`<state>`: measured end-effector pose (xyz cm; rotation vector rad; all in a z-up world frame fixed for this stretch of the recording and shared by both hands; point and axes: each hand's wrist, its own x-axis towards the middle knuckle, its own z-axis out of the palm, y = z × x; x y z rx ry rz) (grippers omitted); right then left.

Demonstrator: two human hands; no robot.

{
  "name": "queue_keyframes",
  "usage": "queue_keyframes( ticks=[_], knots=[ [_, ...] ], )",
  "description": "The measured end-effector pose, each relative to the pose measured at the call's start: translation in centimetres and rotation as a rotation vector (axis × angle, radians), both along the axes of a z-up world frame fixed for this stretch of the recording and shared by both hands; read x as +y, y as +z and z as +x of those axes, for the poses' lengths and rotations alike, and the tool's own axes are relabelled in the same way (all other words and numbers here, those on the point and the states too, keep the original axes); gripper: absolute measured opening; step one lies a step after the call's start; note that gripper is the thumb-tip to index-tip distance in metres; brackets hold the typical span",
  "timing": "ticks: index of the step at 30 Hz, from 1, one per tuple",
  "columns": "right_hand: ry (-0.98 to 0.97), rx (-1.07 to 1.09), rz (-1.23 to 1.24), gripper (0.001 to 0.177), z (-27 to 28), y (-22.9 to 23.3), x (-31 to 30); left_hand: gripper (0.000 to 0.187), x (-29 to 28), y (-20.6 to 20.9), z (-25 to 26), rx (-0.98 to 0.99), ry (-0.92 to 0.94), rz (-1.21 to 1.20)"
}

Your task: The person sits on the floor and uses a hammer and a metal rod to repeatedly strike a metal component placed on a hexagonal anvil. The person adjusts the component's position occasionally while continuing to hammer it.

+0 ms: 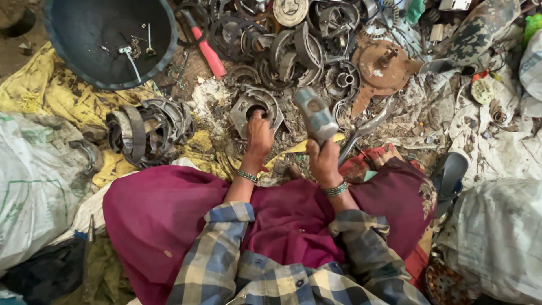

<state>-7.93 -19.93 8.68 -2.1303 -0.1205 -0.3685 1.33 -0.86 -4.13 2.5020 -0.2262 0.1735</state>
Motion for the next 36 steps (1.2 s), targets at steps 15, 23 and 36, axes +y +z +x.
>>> queue_keyframes(
  ticks=[15, 23, 36],
  knots=[
    [-0.065, -0.02, -0.063, 0.029, -0.7, -1.1, -1.6, 0.033, -0.1, -1.2, 0.1, -0.134, 0.068, -0.188],
    [-0.085, 0.325, -0.427, 0.043, 0.7, -3.4, 0.1, 0.017, 0.1, 0.2, 0.5, -0.026, 0.021, 0.038],
    [-0.054, 0.184, -0.148, 0.053, 0.1, -2.7, 0.0, 0.035, 0.7, 3.3, 0.2, -0.053, -0.017, 0.001]
  ],
)
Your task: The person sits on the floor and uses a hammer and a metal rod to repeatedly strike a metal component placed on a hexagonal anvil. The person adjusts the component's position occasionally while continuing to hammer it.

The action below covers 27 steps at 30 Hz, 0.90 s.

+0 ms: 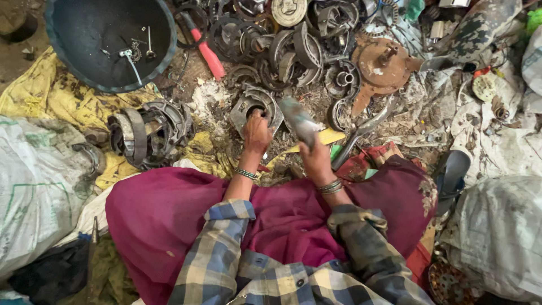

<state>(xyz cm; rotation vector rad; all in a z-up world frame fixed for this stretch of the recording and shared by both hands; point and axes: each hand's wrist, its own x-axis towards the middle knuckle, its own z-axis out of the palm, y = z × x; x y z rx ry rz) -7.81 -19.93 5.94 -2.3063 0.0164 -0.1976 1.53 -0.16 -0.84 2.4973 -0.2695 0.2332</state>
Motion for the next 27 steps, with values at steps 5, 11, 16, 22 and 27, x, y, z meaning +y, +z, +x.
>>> queue_keyframes(
  ticks=[5, 11, 16, 22, 27],
  knots=[
    [-0.047, 0.188, -0.209, 0.049, 0.9, -4.7, -0.6, 0.026, 0.7, 0.1, 0.0, 0.116, 0.043, 0.053],
    [-0.27, 0.233, 0.076, 0.051, 2.5, -7.5, -4.5, 0.049, 0.8, -0.3, -1.5, 0.021, 0.013, -0.028],
    [-0.26, 0.224, 0.418, 0.047, 5.0, -9.1, -5.2, 0.057, 0.8, -0.5, -3.6, -0.032, 0.042, -0.151],
    [-0.411, 0.275, 0.167, 0.045, 5.0, -9.3, -6.9, 0.056, 0.5, -0.5, -5.2, -0.003, 0.025, -0.194],
    [-0.392, 0.153, -0.196, 0.043, 3.9, -7.0, -6.5, 0.058, 0.4, -0.4, -6.6, -0.015, 0.0, -0.136]
  ],
)
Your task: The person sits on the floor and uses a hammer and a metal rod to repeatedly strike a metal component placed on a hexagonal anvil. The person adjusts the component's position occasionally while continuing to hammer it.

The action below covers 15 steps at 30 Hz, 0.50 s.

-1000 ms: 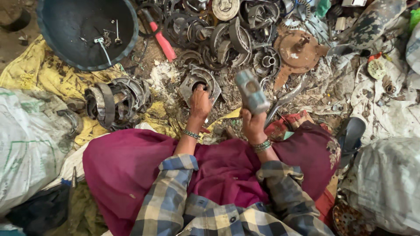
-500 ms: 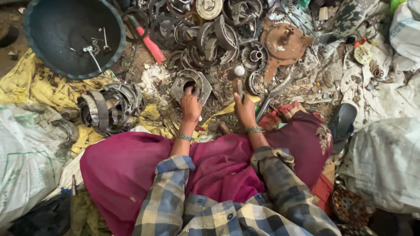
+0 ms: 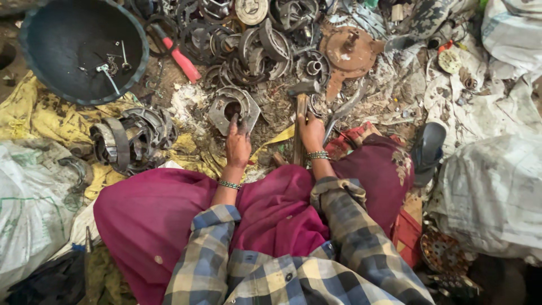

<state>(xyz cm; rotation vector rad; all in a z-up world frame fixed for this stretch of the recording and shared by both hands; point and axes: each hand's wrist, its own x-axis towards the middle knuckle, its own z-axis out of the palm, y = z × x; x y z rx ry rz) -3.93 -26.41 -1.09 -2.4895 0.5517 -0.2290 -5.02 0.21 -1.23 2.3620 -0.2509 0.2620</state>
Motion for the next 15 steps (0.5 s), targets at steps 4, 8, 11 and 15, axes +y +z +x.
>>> queue_keyframes(
  ticks=[4, 8, 11, 15],
  knots=[
    [-0.031, 0.052, -0.025, 0.041, -0.6, 1.6, 0.2, 0.072, -0.1, 0.6, -0.9, 0.008, -0.002, 0.048],
    [0.001, -0.048, 0.028, 0.04, -1.3, 1.2, -0.1, 0.072, -0.1, 1.5, -2.0, 0.043, -0.012, 0.059],
    [0.007, -0.016, 0.043, 0.04, -1.6, 0.3, -0.5, 0.074, -0.1, 2.0, -2.6, 0.022, -0.03, 0.069],
    [0.034, -0.023, 0.075, 0.043, -2.2, -0.3, -0.5, 0.068, -0.1, 2.1, -3.3, -0.03, -0.038, 0.09]
  ],
)
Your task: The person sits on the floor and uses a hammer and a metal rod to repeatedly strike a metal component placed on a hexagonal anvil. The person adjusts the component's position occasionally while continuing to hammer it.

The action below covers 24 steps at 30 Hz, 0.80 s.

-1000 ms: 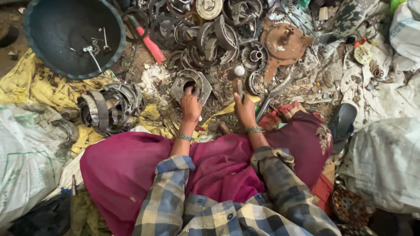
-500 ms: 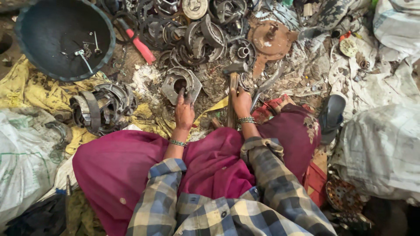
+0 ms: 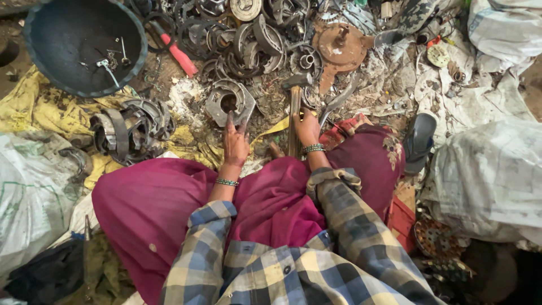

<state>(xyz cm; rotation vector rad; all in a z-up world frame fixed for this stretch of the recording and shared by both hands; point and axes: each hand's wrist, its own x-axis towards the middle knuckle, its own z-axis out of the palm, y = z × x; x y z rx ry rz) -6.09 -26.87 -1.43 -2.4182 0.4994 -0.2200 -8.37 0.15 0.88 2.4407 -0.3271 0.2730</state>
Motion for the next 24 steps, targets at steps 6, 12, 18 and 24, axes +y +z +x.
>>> queue_keyframes(
  ticks=[6, 12, 18, 24],
  knots=[
    [0.0, 0.095, -0.153, 0.049, -2.7, 1.4, 1.4, 0.077, -0.2, 0.3, -2.9, 0.074, -0.051, 0.045],
    [0.103, -0.196, -0.253, 0.065, -5.5, 2.9, 2.9, 0.037, -1.3, 0.5, -5.8, 0.393, -0.147, 0.206],
    [0.163, -0.122, -0.386, 0.054, -6.7, 2.4, 2.5, 0.024, -0.2, -3.5, -6.6, 0.46, -0.315, 0.442],
    [0.309, -0.044, -0.439, 0.033, -7.7, 1.7, 2.3, 0.011, 1.0, -7.7, -8.3, 0.266, -0.445, 0.391]
  ],
)
